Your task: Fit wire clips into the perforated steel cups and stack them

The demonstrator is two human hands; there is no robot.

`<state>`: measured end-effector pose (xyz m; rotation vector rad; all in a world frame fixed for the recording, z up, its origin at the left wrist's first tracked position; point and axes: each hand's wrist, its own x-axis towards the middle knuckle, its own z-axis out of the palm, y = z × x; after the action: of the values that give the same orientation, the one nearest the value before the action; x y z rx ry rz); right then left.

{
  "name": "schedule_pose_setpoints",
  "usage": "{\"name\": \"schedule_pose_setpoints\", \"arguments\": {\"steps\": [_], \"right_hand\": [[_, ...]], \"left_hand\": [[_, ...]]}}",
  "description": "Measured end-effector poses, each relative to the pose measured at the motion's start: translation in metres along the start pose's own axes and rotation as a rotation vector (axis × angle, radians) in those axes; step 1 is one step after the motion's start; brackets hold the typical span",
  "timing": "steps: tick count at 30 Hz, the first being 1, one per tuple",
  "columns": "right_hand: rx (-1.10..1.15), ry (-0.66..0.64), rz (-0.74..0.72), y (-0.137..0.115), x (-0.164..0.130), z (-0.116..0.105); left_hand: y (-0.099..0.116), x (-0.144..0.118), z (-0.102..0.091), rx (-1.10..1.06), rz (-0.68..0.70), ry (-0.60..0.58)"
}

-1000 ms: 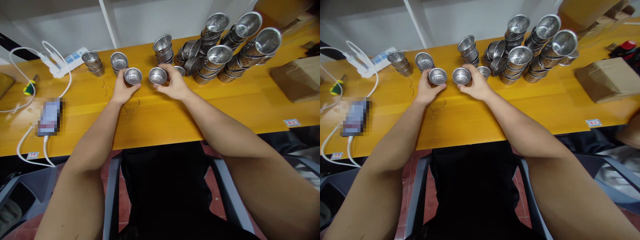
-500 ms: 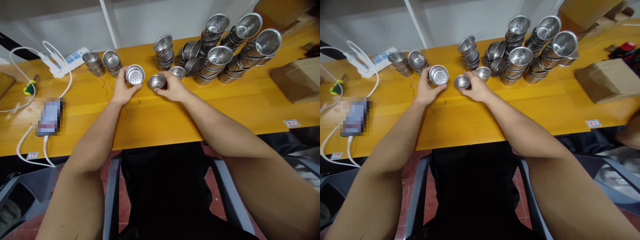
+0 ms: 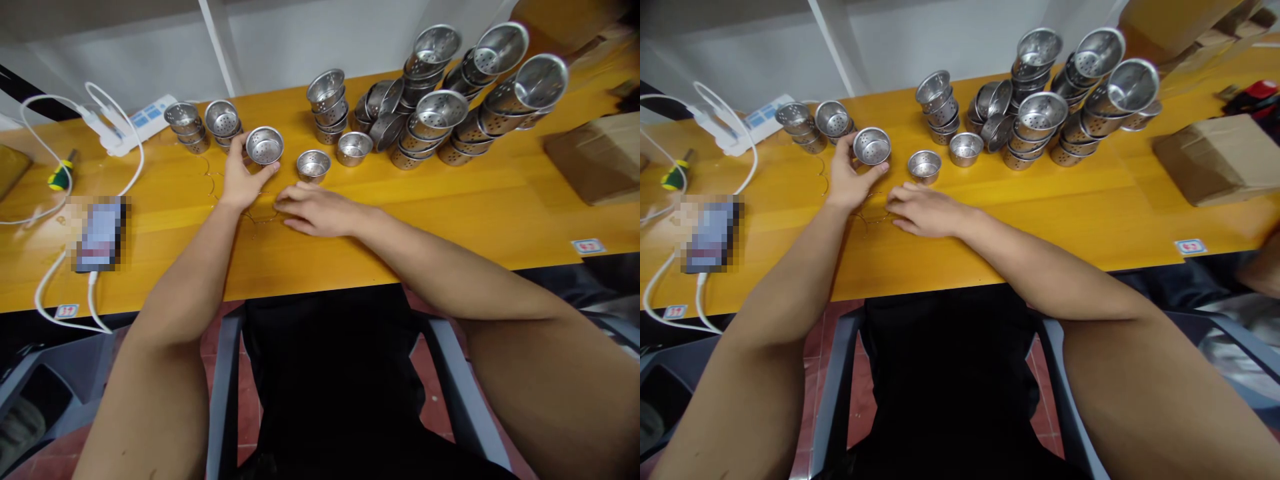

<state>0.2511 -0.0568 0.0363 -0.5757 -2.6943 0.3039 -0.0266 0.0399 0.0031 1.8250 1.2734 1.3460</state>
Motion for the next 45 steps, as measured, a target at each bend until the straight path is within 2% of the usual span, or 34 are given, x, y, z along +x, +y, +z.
{"name": "schedule_pose_setpoints", "arguments": {"steps": [3, 6, 11, 14, 19, 25, 29, 32, 35, 38, 42, 45], "right_hand": [[-0.092, -0.109, -0.026, -0.013, -0.001, 0.002], [-0.196, -0.144, -0.061, -0.040, -0.010, -0.004], [-0.286, -0.134, -0.108, -0.105, -0.049, -0.008], [-0.279, -0.056, -0.145, -0.130, -0.078, 0.001], [-0.155, 0.317, -0.257, -0.129, -0.110, 0.022], [-0.037, 0.369, -0.256, -0.121, -0.109, 0.023], [0.145, 0.473, -0.108, -0.107, -0.097, 0.005], [0.246, 0.581, -0.029, -0.083, -0.077, -0.016], [0.342, 0.702, 0.094, -0.043, -0.045, -0.037], [0.511, 0.795, 0.196, 0.014, -0.006, -0.049], [0.708, 0.866, 0.235, 0.079, 0.037, -0.044], [0.715, 0.856, 0.332, 0.096, 0.050, -0.027]], "left_hand": [[0.000, -0.001, -0.001, 0.014, 0.004, 0.006], [-0.006, -0.002, -0.002, 0.015, 0.021, -0.001], [-0.024, 0.001, -0.001, 0.016, 0.084, -0.015], [-0.032, 0.003, 0.001, 0.015, 0.126, -0.019], [-0.034, 0.002, 0.005, -0.002, 0.157, -0.008], [-0.039, 0.001, 0.010, -0.053, 0.179, -0.048], [-0.057, 0.010, 0.014, -0.144, 0.219, -0.091], [-0.070, 0.016, 0.016, -0.232, 0.248, -0.122], [-0.075, 0.016, 0.018, -0.303, 0.235, -0.170], [-0.074, 0.012, 0.019, -0.360, 0.232, -0.216], [-0.072, 0.008, 0.020, -0.400, 0.259, -0.236], [-0.072, 0.007, 0.020, -0.385, 0.267, -0.248]]}}
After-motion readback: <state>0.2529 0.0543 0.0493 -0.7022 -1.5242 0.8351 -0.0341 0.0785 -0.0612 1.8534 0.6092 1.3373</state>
